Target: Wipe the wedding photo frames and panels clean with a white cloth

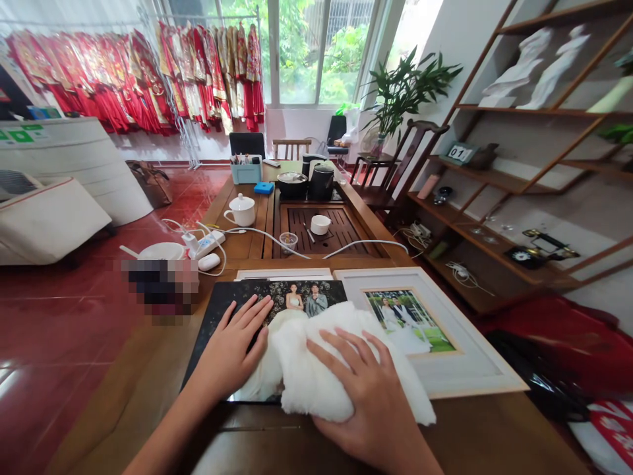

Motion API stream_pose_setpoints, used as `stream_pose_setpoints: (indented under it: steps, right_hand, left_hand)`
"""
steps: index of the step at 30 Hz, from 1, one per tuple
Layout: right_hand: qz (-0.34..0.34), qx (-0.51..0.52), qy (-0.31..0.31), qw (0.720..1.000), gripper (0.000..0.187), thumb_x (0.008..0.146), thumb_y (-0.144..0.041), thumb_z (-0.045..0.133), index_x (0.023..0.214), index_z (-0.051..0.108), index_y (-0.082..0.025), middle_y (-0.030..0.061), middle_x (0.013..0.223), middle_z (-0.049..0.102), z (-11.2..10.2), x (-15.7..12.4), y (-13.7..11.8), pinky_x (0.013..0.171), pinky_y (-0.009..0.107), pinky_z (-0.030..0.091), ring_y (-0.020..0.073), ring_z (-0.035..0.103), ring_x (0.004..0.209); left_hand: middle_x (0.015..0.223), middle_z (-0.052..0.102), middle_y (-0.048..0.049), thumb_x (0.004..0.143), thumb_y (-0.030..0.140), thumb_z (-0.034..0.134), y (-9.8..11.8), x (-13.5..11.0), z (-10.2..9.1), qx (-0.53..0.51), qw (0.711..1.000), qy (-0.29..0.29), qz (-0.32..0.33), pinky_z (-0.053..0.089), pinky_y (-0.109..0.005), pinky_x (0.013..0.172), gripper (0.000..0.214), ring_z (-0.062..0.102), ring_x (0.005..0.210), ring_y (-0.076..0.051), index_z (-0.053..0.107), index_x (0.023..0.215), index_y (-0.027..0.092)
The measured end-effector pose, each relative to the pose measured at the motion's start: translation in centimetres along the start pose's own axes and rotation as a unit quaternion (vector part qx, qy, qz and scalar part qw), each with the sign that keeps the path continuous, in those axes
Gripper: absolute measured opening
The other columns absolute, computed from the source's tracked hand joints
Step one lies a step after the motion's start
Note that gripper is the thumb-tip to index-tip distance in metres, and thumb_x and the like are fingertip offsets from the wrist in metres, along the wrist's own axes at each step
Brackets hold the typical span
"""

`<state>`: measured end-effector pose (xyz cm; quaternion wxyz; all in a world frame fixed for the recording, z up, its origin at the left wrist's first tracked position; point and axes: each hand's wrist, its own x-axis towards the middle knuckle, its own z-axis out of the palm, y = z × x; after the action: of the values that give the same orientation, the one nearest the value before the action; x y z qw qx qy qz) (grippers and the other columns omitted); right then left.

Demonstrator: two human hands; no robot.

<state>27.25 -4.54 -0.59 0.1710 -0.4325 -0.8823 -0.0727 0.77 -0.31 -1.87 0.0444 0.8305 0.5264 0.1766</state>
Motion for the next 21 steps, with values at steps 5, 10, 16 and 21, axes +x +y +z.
stream_pose_setpoints:
  steps: [5,10,16,21]
  right_hand:
    - [0.015,0.016,-0.008,1.0,0.073,0.071,-0.043,0.067,0.14,0.046,-0.033,0.0047,0.139,0.054,0.5,2.9,1.8,0.102,0.053,0.03,0.033,0.049,0.123]
    - [0.027,0.032,-0.018,0.999,0.069,0.077,-0.049,0.064,0.141,0.045,-0.031,0.0065,0.144,0.05,1.3,6.8,3.5,0.105,0.057,0.028,0.0335,0.045,0.129]
    - [0.024,0.031,-0.02,0.999,0.073,0.077,-0.049,0.062,0.144,0.04,-0.031,0.0042,0.149,0.044,1.1,5.9,2.9,0.11,0.058,0.024,0.0327,0.037,0.136]
    - [0.008,0.018,-0.031,0.999,0.08,0.073,-0.047,0.062,0.147,0.036,-0.031,0.0032,0.151,0.04,0.1,1.9,0.6,0.11,0.056,0.022,0.0332,0.035,0.137]
  left_hand:
    - [0.153,0.039,0.0004,0.099,0.025,0.037,-0.1,-0.1,0.1,-0.002,1.0,-0.003,0.005,0.023,-0.054,0.118,0.049,0.03,0.144,-0.023,0.036,0.148,0.025]
    - [0.153,0.039,-0.0006,0.099,0.024,0.038,-0.1,0.0,0.1,0.0,1.0,0.004,0.009,0.024,-0.054,0.117,0.05,0.03,0.144,-0.023,0.034,0.149,0.026]
    - [0.154,0.036,0.0008,0.1,0.025,0.036,0.0,0.1,-0.1,0.011,1.0,-0.011,0.002,0.025,-0.055,0.117,0.049,0.029,0.144,-0.023,0.035,0.148,0.024]
    - [0.153,0.038,0.0013,0.099,0.024,0.038,0.1,0.1,-0.2,0.013,1.0,-0.009,-0.001,0.026,-0.053,0.117,0.048,0.031,0.143,-0.022,0.038,0.147,0.025]
